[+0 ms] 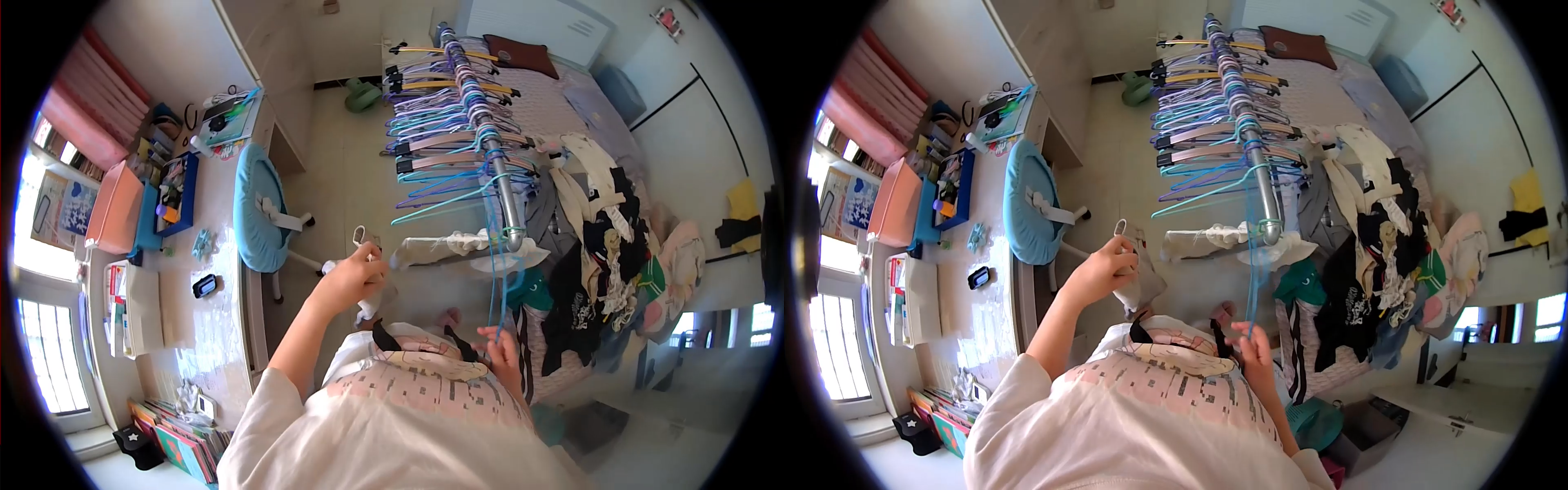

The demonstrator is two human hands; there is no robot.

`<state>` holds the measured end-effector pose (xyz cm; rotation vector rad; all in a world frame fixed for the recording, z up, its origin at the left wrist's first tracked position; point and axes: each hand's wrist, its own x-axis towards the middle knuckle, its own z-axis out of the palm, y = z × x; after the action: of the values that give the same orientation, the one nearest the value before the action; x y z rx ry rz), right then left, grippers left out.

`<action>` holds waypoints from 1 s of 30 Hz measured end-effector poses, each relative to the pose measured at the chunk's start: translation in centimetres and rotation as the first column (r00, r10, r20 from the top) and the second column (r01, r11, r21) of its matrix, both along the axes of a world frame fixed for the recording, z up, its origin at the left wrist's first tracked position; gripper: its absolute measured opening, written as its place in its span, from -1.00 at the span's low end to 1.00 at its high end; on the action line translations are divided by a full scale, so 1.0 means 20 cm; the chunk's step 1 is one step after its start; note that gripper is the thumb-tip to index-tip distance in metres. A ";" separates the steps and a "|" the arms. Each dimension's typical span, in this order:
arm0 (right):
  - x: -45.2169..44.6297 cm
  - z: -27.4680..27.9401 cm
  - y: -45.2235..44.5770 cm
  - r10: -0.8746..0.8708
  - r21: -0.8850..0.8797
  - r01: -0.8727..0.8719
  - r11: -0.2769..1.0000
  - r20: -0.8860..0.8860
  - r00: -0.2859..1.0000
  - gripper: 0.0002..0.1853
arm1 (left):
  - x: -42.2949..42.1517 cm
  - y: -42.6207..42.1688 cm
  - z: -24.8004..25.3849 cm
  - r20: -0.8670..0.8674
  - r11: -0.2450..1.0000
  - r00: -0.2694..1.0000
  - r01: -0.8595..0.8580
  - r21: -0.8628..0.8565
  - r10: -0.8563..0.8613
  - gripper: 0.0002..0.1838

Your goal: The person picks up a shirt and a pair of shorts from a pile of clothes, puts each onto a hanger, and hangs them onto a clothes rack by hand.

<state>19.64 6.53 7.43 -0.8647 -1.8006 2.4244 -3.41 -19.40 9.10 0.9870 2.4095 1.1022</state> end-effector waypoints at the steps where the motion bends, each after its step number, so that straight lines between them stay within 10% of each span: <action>1: 0.01 -0.07 -0.01 0.041 0.159 -0.029 0.987 -0.067 0.997 -0.68 | 0.01 0.02 -0.01 0.020 1.000 1.000 0.000 -0.003 0.000 -0.85; 5: -0.17 0.00 -0.03 0.325 0.670 -0.161 0.724 -0.126 0.937 -0.73 | -0.01 0.09 0.01 -0.031 0.998 0.998 0.059 -0.030 -0.059 -0.82; 7: -0.20 0.04 -0.02 0.504 0.994 0.074 0.080 -0.105 0.857 -0.76 | -0.02 0.10 0.08 0.019 0.999 1.000 0.019 -0.038 -0.018 -0.80; 12: -0.10 0.11 0.17 0.559 0.797 -0.238 0.555 -0.146 0.817 -0.75 | -0.06 -0.02 0.22 0.038 0.990 0.997 0.066 -0.126 -0.062 -0.70; 14: -0.06 0.15 0.23 0.407 -0.025 -0.407 0.913 -0.018 0.913 -0.71 | -0.08 -0.07 0.30 0.051 0.976 0.996 0.088 -0.197 -0.079 -0.66; 17: -0.13 0.25 0.36 0.460 -0.203 -0.479 0.854 -0.136 0.877 -0.69 | -0.12 -0.15 0.43 -0.007 0.957 0.971 0.235 -0.167 -0.240 -0.67; 21: -0.23 0.27 0.54 0.711 0.121 -0.703 0.701 -0.186 0.678 -0.57 | -0.14 -0.21 0.70 -0.104 0.965 0.966 0.219 -0.143 -0.235 -0.70; 30: -0.40 0.68 0.65 0.715 0.359 -0.652 0.668 -0.065 0.696 -0.52 | -0.13 -0.19 0.98 -0.224 0.917 0.893 0.357 -0.176 -0.391 -0.77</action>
<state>11.67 19.58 20.98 0.1573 -2.6710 2.2921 -5.91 -23.30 28.71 1.5485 2.2983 0.7061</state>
